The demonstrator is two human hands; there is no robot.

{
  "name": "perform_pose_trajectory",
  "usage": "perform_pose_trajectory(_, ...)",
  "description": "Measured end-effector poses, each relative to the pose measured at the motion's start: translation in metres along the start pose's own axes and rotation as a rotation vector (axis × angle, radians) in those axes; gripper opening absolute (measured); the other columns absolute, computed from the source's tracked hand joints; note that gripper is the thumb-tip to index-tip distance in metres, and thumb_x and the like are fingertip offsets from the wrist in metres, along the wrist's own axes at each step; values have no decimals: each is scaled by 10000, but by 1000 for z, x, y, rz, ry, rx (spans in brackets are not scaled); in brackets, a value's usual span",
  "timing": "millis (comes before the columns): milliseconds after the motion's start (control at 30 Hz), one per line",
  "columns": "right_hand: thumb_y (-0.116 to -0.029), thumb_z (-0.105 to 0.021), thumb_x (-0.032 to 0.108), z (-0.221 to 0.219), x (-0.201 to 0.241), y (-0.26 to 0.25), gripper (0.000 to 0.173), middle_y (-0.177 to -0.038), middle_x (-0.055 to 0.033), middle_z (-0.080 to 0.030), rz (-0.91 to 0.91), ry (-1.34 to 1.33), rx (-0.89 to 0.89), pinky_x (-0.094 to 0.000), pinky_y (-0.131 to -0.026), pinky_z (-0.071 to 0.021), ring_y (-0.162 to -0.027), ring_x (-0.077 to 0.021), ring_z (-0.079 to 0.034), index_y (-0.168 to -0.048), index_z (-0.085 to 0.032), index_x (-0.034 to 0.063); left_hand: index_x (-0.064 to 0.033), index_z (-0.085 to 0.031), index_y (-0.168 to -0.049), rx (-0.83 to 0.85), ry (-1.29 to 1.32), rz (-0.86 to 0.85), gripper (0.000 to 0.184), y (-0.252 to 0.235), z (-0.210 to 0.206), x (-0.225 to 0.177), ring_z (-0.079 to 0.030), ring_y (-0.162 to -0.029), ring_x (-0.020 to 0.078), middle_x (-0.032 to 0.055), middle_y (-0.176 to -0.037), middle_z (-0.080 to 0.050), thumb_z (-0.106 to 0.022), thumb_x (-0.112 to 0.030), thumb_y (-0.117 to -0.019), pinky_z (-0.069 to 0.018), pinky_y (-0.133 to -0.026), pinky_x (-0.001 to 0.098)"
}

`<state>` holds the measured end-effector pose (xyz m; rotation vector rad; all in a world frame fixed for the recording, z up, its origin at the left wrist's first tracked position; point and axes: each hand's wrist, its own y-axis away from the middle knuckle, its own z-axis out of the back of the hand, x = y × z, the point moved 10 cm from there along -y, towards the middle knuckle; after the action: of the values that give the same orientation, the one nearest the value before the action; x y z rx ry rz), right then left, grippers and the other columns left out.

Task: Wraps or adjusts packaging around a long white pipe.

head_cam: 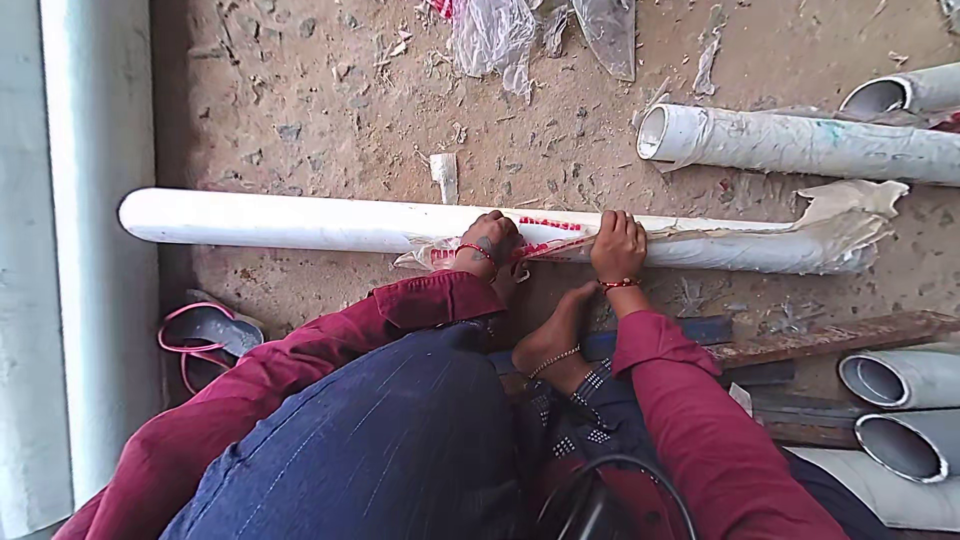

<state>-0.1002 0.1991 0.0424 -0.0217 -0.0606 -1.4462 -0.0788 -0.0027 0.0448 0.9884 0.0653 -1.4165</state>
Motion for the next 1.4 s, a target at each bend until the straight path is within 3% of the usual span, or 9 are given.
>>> perform_pose_trajectory(233,-998,-485,-5,-5,-1,15,273,-1262,-329,-635,-44,4,31,-633,-966,-487,-1210,-523,-614,-1234,-590,-93,84,-717,-1077,-89,-51,-78,245,5,1,-6,-624,-1179,446,275,-1156,-683,-635,-139,-1016,-485,-1027,558)
perform_pose_trajectory(433,-964,-526,-17,-1,2,26,220,-1193,-308,-669,-32,40,-62,-606,-850,-524,-1095,-504,-669,-1153,-613,-87,101,-725,-1010,-245,-65,-212,192,10,3,-10,-659,-1114,463,285,-1089,-705,-634,-66,-982,-514,-986,559)
perform_pose_trajectory(567,-953,-532,-34,4,3,24,182,-1117,-311,-682,-48,17,-93,-601,-804,-530,-1002,-500,-691,-1102,-619,-93,93,-721,-1013,-243,-112,-211,215,1,5,-9,-656,-1112,466,284,-1086,-703,-640,-103,-981,-481,-994,594)
perform_pose_trajectory(867,-940,-556,-32,3,7,30,189,-1127,-321,-676,-3,35,-94,-603,-819,-524,-1005,-495,-690,-1102,-627,-98,116,-700,-978,-233,-166,-386,183,2,0,-17,-679,-1007,489,305,-991,-695,-655,-59,-949,-505,-936,590)
perform_pose_trajectory(933,-949,-543,-21,4,7,32,194,-1140,-324,-674,8,13,-106,-618,-829,-516,-1014,-503,-686,-1103,-629,-100,132,-692,-1002,-182,-98,-347,180,1,0,-12,-668,-1037,492,320,-1023,-683,-644,-34,-949,-501,-963,594)
perform_pose_trajectory(1033,-949,-547,-27,5,7,32,195,-1142,-324,-676,17,12,-113,-614,-823,-523,-1010,-507,-689,-1107,-634,-101,123,-663,-1074,-131,-43,-217,225,1,3,-1,-684,-973,444,309,-1104,-654,-619,-83,-994,-543,-886,579)
perform_pose_trajectory(1100,-951,-547,-29,4,7,33,203,-1153,-326,-671,14,13,-96,-616,-832,-522,-1020,-507,-685,-1121,-634,-100,114,-656,-1123,-103,-55,-139,266,1,3,4,-678,-986,451,305,-1142,-643,-636,-123,-1003,-535,-887,597)
perform_pose_trajectory(1233,-942,-561,-17,4,8,36,206,-1153,-317,-682,33,34,-148,-598,-829,-532,-1012,-491,-698,-1116,-646,-87,110,-693,-1051,-83,-69,-165,247,1,-1,-2,-681,-1040,462,304,-1110,-675,-634,-125,-1001,-523,-934,606)
perform_pose_trajectory(1400,-938,-568,-14,5,9,35,204,-1142,-320,-681,33,48,-135,-590,-805,-531,-1004,-495,-696,-1111,-642,-93,111,-695,-1091,-71,-40,-53,240,2,-4,-5,-661,-1120,454,300,-1150,-677,-582,-90,-1023,-492,-1000,593)
